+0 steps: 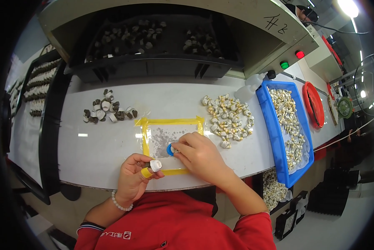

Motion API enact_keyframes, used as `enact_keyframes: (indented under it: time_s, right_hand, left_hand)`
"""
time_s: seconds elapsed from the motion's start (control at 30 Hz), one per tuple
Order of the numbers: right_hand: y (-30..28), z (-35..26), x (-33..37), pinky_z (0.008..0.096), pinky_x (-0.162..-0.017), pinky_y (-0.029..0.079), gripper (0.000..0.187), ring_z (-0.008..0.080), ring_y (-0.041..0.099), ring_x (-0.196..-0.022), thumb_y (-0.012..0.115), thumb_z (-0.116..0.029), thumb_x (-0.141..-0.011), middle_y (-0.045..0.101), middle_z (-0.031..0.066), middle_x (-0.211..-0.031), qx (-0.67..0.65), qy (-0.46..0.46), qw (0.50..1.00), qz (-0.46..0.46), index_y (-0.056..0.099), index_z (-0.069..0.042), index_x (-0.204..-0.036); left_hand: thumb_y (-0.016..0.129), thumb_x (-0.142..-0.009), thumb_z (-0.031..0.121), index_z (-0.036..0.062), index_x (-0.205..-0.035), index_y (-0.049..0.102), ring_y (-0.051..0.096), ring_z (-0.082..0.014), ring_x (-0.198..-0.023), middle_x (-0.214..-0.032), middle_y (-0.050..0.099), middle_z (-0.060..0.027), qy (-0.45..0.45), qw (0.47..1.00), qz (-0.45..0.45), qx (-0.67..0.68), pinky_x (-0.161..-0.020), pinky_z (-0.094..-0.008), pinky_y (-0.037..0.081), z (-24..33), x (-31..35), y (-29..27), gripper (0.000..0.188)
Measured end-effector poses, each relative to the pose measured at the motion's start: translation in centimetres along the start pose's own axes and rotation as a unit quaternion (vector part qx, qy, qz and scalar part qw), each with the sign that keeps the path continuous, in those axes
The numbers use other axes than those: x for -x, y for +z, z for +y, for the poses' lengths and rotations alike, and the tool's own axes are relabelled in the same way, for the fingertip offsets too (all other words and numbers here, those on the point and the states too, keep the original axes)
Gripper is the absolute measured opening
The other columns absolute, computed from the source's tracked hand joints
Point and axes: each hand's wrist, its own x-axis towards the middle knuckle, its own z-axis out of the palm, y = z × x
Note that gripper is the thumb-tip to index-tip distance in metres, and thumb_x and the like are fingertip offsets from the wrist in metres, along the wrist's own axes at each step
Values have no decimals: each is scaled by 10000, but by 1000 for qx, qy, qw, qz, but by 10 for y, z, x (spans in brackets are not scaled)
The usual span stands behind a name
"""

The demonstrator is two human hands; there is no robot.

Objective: The person assembles toy figurines by dipping head pieces onto a glue pad, attaching them to figurine bodies by hand, and arranging rows of assembled figurines before placing them into a tray. The person also dispenses adhesive onto the pad from a bottle and takes more pieces from a bin.

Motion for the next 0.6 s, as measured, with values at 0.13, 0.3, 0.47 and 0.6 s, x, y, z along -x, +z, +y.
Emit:
enact_keyframes:
  time_s: [0.13,0.3,0.47,0.6]
  right_hand:
    - [-2,-1,-4,330,-644,493,246,241,590,-767,720,-61,-718,607,86,-861,25,-16,999,-17,674,-23,-956]
    - [-3,-5,-1,338,-659,487,229,248,582,-769,714,-56,-720,600,90,-855,-30,21,999,10,670,-28,-943]
    - [-3,-5,0,343,-674,485,223,260,574,-776,705,-44,-723,595,92,-856,-43,33,998,26,663,-31,-942]
    - [-6,-6,-1,334,-677,485,226,254,576,-787,703,-44,-733,596,91,-868,-34,32,999,19,664,-34,-955]
  left_hand:
    - [611,-853,-39,-30,-1073,532,662,-253,-855,-1002,630,-164,5,1000,-13,7,-772,-342,550,-1,0,-1,234]
    - [612,-850,-46,-35,-1070,542,663,-250,-859,-997,638,-163,13,1000,-13,-5,-772,-340,552,-1,0,0,231]
    - [607,-856,-44,-36,-1079,545,663,-254,-878,-1005,640,-165,12,1000,-7,-7,-778,-338,551,0,-1,2,232]
    - [603,-860,-41,-36,-1082,547,663,-255,-882,-1010,640,-165,16,1000,-14,-12,-781,-336,550,-1,-1,2,229]
